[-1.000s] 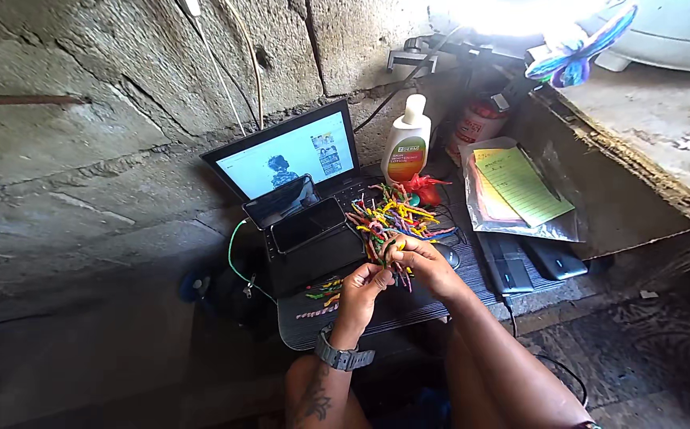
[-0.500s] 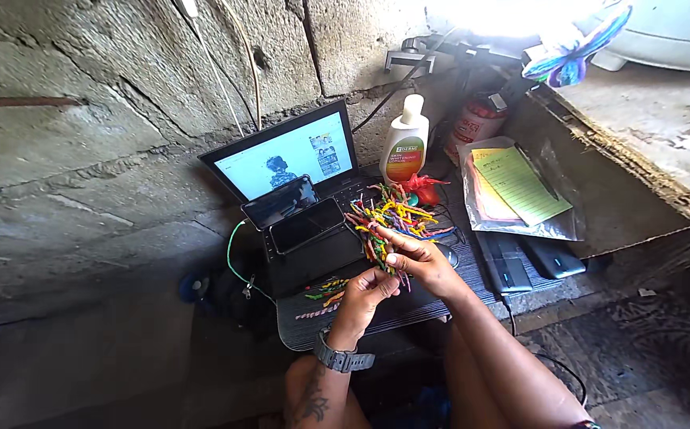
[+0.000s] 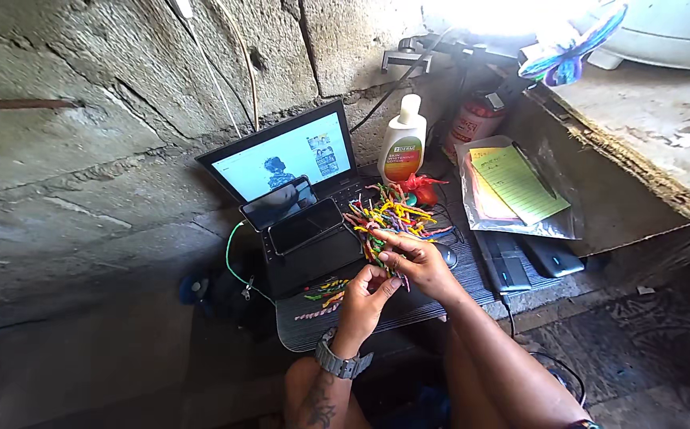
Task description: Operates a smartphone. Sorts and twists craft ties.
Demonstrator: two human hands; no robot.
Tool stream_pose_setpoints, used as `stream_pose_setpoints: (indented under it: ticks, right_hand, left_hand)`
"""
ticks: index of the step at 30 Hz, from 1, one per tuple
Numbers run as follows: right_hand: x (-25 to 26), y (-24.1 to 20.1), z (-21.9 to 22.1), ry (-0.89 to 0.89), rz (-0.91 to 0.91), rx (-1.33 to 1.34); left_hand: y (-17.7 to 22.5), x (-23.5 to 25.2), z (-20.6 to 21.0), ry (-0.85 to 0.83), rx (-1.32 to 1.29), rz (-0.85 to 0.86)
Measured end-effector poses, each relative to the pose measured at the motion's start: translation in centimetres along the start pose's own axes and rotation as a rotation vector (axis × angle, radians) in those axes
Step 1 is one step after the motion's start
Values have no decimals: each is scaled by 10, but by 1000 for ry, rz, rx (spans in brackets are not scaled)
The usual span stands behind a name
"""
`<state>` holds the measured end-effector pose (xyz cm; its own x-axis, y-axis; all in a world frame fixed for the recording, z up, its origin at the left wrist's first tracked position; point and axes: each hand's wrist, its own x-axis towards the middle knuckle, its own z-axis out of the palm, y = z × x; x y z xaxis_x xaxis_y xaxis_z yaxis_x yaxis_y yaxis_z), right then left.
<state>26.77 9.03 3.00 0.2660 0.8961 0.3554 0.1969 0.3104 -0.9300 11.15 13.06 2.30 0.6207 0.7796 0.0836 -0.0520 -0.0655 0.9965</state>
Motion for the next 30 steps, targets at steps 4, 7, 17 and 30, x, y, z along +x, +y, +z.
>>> stream_pose_setpoints:
  ticks: [4, 7, 17, 30]
  right_hand:
    - [0, 0, 3, -18, -28, -4]
    - [-1, 0, 3, -38, -17, 27]
    - [1, -4, 4, -93, 175, 112]
    - [-3, -3, 6, -151, 93, -98]
  left_hand:
    - [1, 0, 0, 6, -59, -5]
    - [2, 1, -1, 31, -83, -23]
    - [8, 2, -9, -39, -224, -161]
    - [11, 2, -10, -95, -327, -186]
